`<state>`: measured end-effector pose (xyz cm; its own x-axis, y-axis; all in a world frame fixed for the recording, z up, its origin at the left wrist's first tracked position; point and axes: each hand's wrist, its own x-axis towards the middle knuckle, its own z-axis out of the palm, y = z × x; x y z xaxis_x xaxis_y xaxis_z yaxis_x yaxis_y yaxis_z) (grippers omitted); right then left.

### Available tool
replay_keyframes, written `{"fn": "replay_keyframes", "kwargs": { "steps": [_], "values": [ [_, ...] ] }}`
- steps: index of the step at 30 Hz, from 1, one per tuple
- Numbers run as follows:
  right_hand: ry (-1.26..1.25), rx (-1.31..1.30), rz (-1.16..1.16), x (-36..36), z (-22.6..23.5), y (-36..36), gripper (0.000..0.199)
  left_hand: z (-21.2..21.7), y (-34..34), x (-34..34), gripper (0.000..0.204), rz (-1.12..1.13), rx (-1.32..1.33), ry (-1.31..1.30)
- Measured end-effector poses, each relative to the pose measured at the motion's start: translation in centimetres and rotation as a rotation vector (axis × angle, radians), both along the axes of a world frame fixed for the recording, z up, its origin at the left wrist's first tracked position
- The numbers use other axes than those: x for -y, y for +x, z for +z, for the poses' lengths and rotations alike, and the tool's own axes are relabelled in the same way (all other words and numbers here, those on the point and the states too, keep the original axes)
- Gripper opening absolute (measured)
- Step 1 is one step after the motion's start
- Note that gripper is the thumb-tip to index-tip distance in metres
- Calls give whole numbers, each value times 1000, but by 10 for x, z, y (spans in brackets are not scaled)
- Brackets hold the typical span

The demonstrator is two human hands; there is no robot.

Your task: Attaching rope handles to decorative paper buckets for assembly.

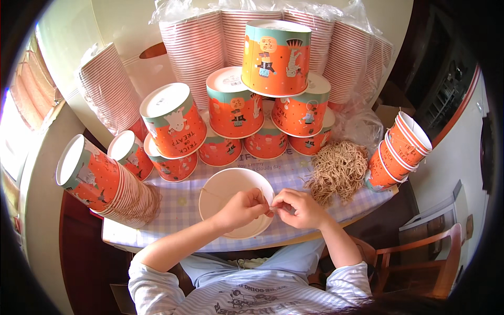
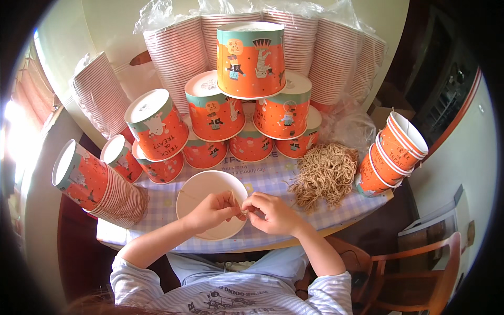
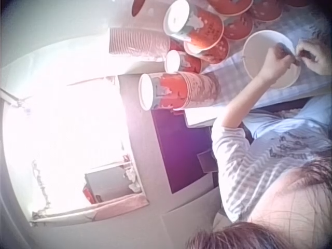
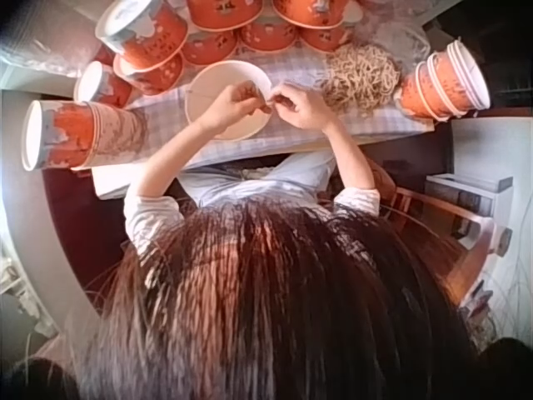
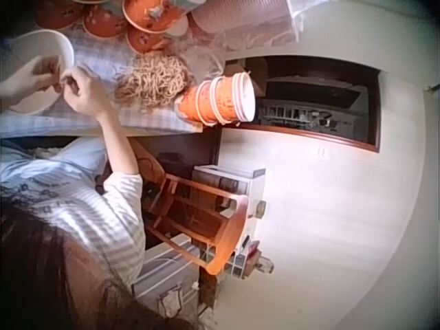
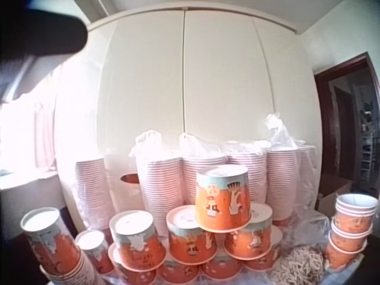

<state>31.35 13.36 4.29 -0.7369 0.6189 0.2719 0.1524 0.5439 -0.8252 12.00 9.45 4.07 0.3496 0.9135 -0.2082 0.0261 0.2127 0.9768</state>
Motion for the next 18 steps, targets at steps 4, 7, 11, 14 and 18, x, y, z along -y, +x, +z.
{"fn": "replay_keyframes", "kwargs": {
  "steps": [4, 7, 11, 14, 18],
  "values": [
    [272, 0, 8, -5, 0, 0, 16, -9, 1, 2, 10, 18, -39, 171],
    [350, 46, 18, -7, 0, 0, 14, -15, 0, 2, 12, 34, -112, 248],
    [381, 33, 3, -6, -1, -3, 11, -10, 0, 2, 13, 45, -139, 196],
    [387, 18, -28, -5, -1, -4, 10, -10, -3, 3, 14, 79, -169, 152],
    [363, 26, -62, -2, 1, -3, 10, 8, -3, 9, 15, 197, -605, 468]
  ]
}}
